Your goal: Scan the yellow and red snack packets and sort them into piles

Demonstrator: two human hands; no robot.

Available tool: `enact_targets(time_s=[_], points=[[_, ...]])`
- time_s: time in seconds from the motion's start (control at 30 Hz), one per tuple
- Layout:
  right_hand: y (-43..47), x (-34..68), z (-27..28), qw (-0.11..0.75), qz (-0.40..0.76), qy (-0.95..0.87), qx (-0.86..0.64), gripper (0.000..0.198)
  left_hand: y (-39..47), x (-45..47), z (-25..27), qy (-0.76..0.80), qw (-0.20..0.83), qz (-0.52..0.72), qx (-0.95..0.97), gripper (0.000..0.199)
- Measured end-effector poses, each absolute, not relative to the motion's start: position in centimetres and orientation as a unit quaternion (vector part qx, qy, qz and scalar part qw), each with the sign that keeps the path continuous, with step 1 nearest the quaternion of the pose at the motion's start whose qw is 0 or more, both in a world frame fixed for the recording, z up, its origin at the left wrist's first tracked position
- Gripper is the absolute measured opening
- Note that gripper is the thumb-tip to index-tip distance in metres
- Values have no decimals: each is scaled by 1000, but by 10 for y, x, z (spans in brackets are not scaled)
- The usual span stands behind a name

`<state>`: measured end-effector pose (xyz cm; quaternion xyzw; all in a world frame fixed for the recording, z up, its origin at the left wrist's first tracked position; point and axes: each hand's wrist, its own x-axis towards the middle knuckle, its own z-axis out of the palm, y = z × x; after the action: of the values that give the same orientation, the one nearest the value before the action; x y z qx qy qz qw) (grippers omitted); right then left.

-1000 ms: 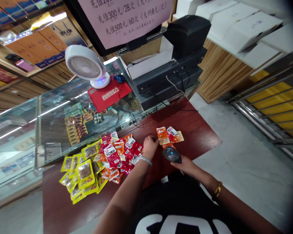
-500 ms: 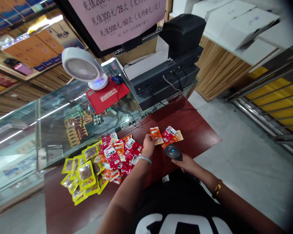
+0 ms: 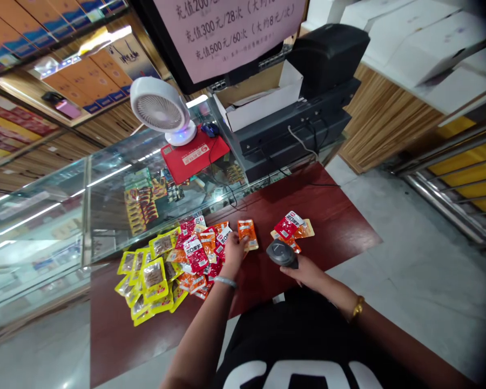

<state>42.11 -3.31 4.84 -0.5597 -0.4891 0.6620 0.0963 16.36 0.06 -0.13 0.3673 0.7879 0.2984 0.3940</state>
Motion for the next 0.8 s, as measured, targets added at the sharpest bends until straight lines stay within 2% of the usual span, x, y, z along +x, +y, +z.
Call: enact_targets(time_s=[0.1, 0.17, 0.27, 0.47, 0.53, 0.63, 0.8], points=[[-36, 425, 42, 90, 653, -492, -569, 41, -9, 138, 19, 846, 158, 203, 467, 36], [-38, 430, 39, 115, 641, -493, -576, 41, -6, 140, 25, 831, 87, 172, 522, 45], [-42, 439, 38, 146, 629, -482, -592, 43, 16, 177, 17, 767, 135, 142, 612, 45], [-52, 459, 31, 103, 657, -419, -619, 48, 67, 277, -10, 686, 244, 86, 680, 64], [-56, 465, 27, 112, 657, -412, -621, 45, 76, 292, -13, 688, 256, 56, 677, 58], [-60, 469, 23, 125, 661, -401, -622, 44, 80, 294, -17, 691, 281, 38, 664, 38], [-55, 466, 31, 112, 661, -404, -622, 45, 72, 263, -24, 708, 434, 122, 543, 20]])
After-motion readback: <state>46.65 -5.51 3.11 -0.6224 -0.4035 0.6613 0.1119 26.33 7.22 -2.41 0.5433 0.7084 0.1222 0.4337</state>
